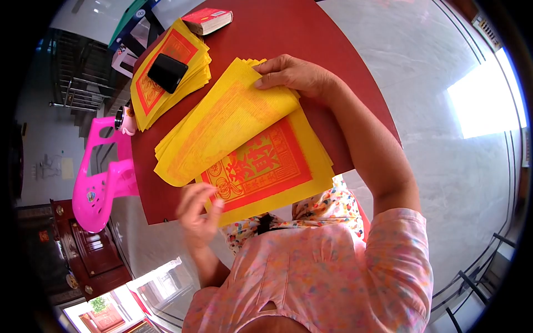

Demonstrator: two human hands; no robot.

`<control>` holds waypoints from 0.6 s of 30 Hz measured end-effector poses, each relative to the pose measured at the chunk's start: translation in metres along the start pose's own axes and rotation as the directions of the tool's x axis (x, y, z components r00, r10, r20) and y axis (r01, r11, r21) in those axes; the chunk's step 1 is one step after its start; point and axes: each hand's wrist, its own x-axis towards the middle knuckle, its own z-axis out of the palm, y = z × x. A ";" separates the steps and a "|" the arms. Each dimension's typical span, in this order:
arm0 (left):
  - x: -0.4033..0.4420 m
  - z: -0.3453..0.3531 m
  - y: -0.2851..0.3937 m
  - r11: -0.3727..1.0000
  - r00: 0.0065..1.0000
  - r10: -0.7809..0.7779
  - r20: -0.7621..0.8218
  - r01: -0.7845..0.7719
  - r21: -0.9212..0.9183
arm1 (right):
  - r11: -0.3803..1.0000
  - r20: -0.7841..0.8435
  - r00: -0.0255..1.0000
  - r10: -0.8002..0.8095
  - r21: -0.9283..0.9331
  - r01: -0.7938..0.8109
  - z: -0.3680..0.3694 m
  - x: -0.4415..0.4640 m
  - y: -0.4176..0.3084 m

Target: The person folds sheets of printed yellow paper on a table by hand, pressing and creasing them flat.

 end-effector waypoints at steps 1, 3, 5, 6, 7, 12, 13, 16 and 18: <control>0.002 0.003 0.002 0.991 0.983 0.103 0.149 -0.114 0.066 | 1.000 -0.008 1.000 -0.016 0.018 0.016 0.001 0.000 0.000; 0.001 0.010 0.009 0.990 0.957 0.105 0.272 -0.127 0.063 | 0.997 -0.050 0.996 -0.068 0.025 0.070 0.008 -0.002 -0.001; 0.001 0.015 0.013 0.988 0.914 0.107 0.391 -0.141 0.059 | 0.992 -0.093 0.988 -0.122 0.031 0.125 0.012 -0.004 -0.003; 0.000 0.016 0.013 0.986 0.912 0.092 0.400 -0.138 0.088 | 0.993 -0.091 0.990 -0.111 0.029 0.114 0.012 -0.005 -0.004; 0.000 0.017 0.013 0.984 0.909 0.076 0.410 -0.135 0.118 | 0.994 -0.088 0.991 -0.100 0.027 0.103 0.013 -0.005 -0.004; 0.006 0.016 0.015 0.980 0.900 0.076 0.429 -0.146 0.133 | 0.995 0.022 0.998 -0.055 -0.081 0.057 -0.003 0.002 0.003; 0.006 0.016 0.015 0.981 0.902 0.075 0.426 -0.143 0.129 | 0.992 0.026 0.998 -0.052 -0.115 0.055 -0.003 0.002 0.003; 0.006 0.017 0.014 0.982 0.906 0.075 0.418 -0.140 0.127 | 0.991 0.019 0.998 -0.058 -0.122 0.060 -0.004 0.003 0.004; 0.005 0.018 0.014 0.982 0.907 0.074 0.414 -0.139 0.130 | 0.991 0.022 0.998 -0.056 -0.118 0.058 -0.004 0.004 0.005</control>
